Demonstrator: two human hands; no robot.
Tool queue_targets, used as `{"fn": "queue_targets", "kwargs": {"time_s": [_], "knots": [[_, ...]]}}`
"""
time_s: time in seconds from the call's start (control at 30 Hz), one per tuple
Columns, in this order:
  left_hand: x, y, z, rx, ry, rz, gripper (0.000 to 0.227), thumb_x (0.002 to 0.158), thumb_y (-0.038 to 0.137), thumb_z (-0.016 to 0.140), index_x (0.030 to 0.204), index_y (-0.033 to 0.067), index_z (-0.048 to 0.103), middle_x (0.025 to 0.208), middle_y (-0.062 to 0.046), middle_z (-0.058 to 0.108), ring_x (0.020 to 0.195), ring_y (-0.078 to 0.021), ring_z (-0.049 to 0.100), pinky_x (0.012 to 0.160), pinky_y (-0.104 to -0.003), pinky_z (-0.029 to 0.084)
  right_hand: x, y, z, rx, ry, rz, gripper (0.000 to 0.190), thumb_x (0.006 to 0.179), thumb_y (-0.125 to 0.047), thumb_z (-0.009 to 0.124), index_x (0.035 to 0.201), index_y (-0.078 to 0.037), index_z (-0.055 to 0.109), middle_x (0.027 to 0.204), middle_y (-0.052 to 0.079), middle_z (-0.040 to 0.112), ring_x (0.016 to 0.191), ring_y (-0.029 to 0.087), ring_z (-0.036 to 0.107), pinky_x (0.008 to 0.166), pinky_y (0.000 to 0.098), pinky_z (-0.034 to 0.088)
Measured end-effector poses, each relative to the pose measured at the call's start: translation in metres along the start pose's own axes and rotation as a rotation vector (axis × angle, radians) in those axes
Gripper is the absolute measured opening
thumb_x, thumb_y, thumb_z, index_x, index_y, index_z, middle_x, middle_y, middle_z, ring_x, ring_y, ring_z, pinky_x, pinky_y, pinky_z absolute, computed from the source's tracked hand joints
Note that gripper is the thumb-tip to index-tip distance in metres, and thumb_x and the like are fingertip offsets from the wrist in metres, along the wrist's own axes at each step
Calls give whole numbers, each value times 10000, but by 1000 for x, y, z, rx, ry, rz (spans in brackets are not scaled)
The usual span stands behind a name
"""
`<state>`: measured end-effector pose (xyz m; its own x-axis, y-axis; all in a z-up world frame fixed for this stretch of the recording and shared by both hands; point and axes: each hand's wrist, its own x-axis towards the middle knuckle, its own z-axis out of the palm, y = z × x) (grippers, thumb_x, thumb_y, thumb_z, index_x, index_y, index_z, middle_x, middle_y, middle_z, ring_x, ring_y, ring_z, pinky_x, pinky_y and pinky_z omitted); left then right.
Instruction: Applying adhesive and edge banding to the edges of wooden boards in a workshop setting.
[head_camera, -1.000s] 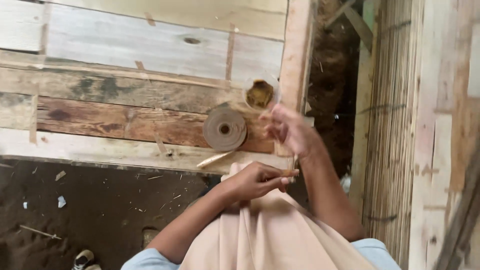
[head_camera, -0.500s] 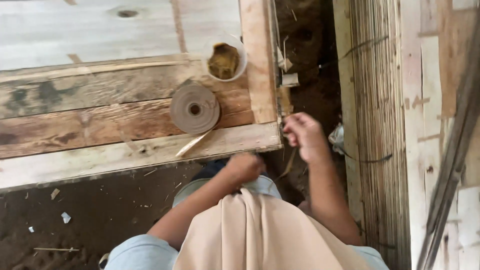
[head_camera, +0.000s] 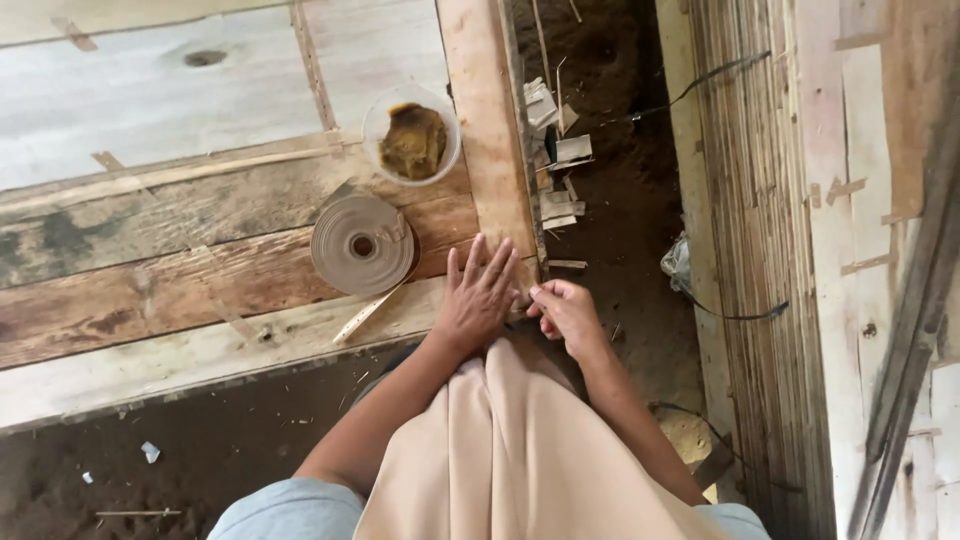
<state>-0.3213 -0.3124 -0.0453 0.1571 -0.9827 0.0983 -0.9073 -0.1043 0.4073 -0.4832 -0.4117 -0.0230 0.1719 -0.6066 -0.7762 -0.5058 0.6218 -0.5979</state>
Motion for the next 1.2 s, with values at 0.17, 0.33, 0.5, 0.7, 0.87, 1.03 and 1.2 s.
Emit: {"fn": "queue_targets", "kwargs": {"time_s": [0.17, 0.33, 0.5, 0.7, 0.87, 1.03, 1.2], "knots": [[1, -3, 18, 64, 17, 23, 605, 1073, 491, 282, 1610, 216, 334, 1697, 12, 256, 1568, -391, 130, 1195, -663, 70, -8, -8, -1, -22, -5, -3, 203, 907, -205, 699, 968, -11, 688, 740, 185, 727, 377, 121, 557, 306, 235, 472], [2, -3, 20, 69, -6, 15, 584, 1080, 483, 262, 1588, 217, 369, 1687, 19, 276, 1569, -385, 126, 1193, -668, 71, -6, -9, -1, -57, 1, 11, 209, 904, -206, 699, 972, -8, 688, 745, 190, 729, 372, 134, 564, 299, 237, 477], [5, -4, 6, 46, -143, -7, 591, 1063, 521, 285, 1597, 275, 346, 1703, 55, 225, 1571, -420, 54, 1182, -695, 40, -8, -21, -4, -237, -48, -51, 217, 907, -208, 652, 926, 1, 705, 723, 183, 728, 406, 154, 598, 352, 248, 521], [9, -13, 1, 10, -274, 37, 567, 1051, 537, 322, 1581, 341, 371, 1708, 50, 209, 1557, -475, 22, 1164, -739, 33, 1, -17, -7, -318, -50, -45, 196, 889, -217, 641, 833, -45, 718, 620, 148, 709, 382, 183, 624, 346, 288, 548], [15, -15, -8, -17, -347, 43, 535, 1035, 546, 353, 1557, 432, 367, 1716, 53, 172, 1547, -506, 3, 1152, -774, 61, -3, -37, -7, -420, -62, -43, 204, 885, -216, 622, 813, -56, 724, 581, 133, 701, 392, 188, 638, 363, 291, 555], [13, -16, 1, 4, -368, 39, 522, 1037, 545, 340, 1555, 485, 325, 1717, 52, 164, 1549, -501, 14, 1145, -782, 66, 3, -39, -13, -586, -91, -57, 220, 900, -249, 618, 807, -80, 724, 532, 77, 690, 387, 160, 641, 364, 268, 537], [14, -19, 5, 69, -291, 65, 518, 1034, 545, 341, 1550, 504, 322, 1713, 59, 179, 1545, -499, 62, 1128, -794, 103, 7, -65, -18, -1005, -98, -156, 270, 936, -337, 637, 846, -87, 686, 770, 203, 727, 789, 418, 734, 673, 478, 583]]}}
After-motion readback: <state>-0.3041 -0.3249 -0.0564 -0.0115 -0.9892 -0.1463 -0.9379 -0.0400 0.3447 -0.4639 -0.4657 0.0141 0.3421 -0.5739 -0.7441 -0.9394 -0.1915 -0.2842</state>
